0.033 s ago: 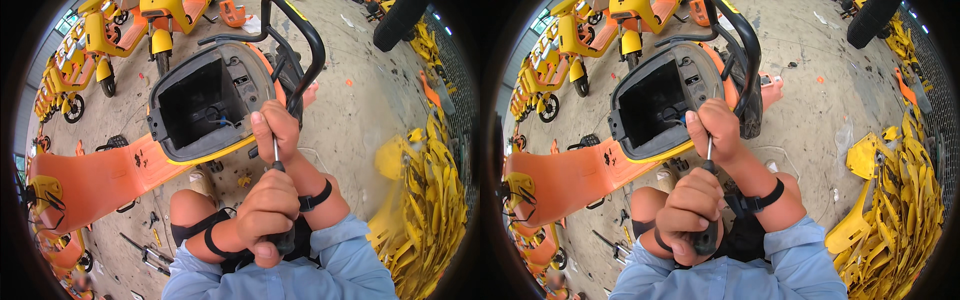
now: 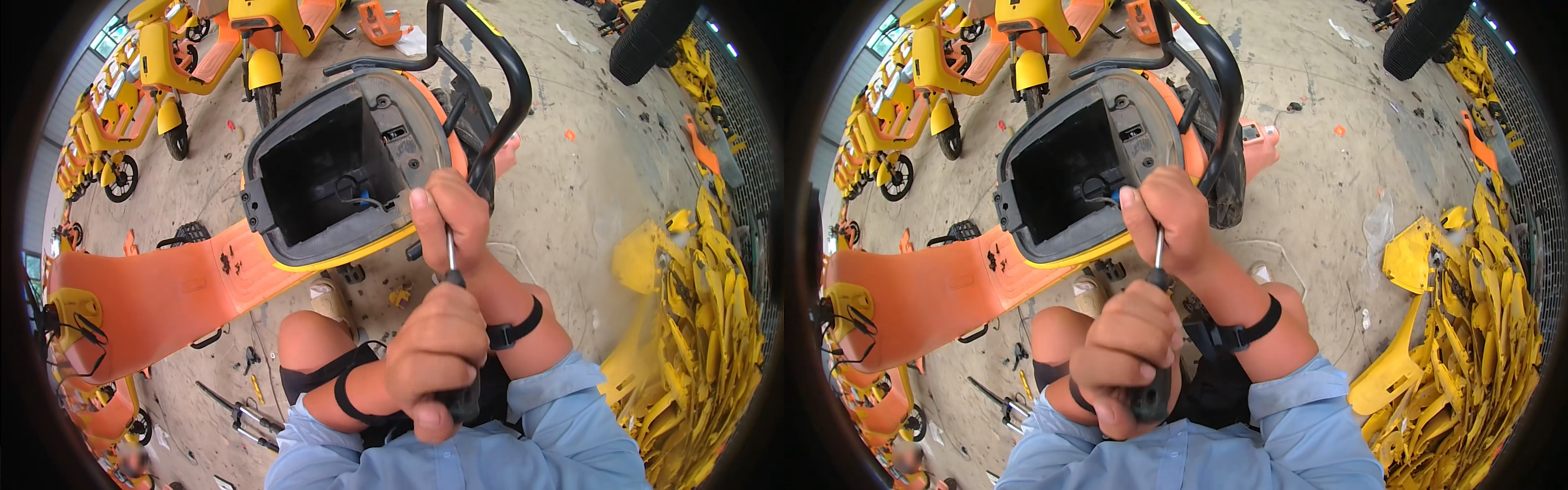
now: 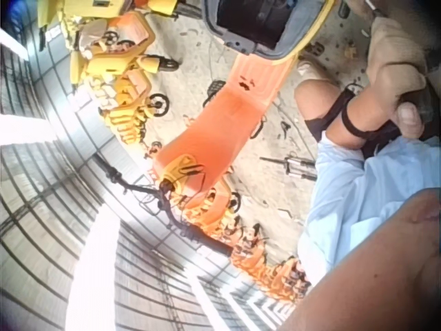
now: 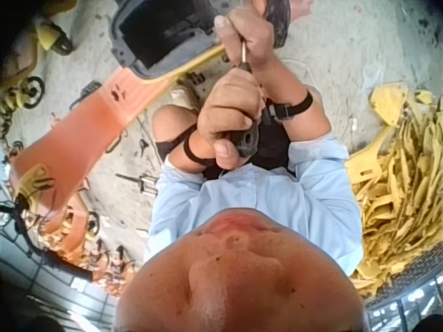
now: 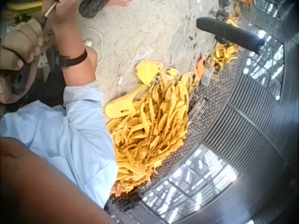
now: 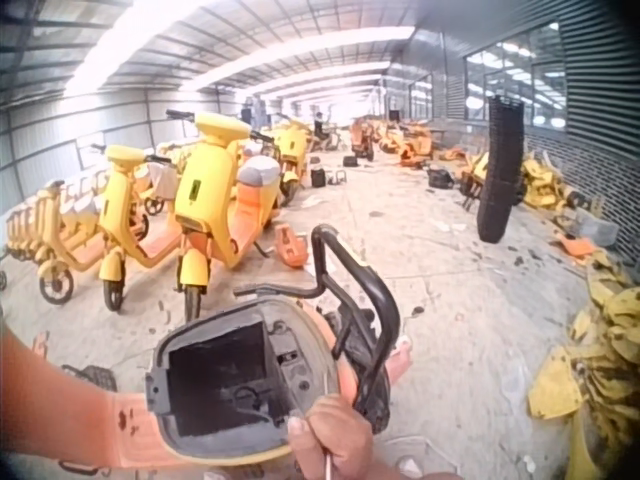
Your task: The person uses a screwdriver to pry and unscrew a plastic component inside the storage area of a scooter, then uses pliers to pull on a blue wire.
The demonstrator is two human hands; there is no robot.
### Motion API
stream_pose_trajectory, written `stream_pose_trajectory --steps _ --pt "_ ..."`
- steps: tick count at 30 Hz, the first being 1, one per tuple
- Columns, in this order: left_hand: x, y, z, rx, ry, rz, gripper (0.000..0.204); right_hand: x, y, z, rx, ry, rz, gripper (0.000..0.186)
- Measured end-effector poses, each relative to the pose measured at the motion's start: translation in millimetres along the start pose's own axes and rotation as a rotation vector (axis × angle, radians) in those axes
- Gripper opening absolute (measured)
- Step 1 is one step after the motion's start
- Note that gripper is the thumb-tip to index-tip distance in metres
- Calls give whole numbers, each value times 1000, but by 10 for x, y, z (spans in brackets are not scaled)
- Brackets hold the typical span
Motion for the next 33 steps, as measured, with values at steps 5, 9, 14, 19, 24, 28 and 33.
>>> stream_pose_trajectory --steps 5,9,14,19,24,28,33 --pt "-3 -44 -57 -7 -5 -32 33 -10 59 43 -14 13 -18 35" --pt "56 -66 -63 26 2 -130 33 46 39 87 -14 -19 -30 35" --pt "56 -178 -73 53 -16 -267 37 10 77 92 12 -15 -85 35" --pt "56 -123 -132 68 -28 -181 38 31 72 158 13 -65 -132 28" --pt "96 -179 -207 85 -44 -235 43 118 87 199 15 -19 -99 33" --pt "102 -102 -221 76 -23 -192 48 147 27 249 68 -120 -108 34" --pt "93 -224 -234 48 -18 -250 46 134 121 229 29 -60 -103 33"
Point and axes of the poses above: each hand's wrist, its own x-axis towards the middle knuckle, its own y-axis out of the back of the hand, z = x × y, the point moved 9 cm from there along x, towards the middle knuckle, and after that the axes turned 13 degrees about -z, right-handed, at the moved point
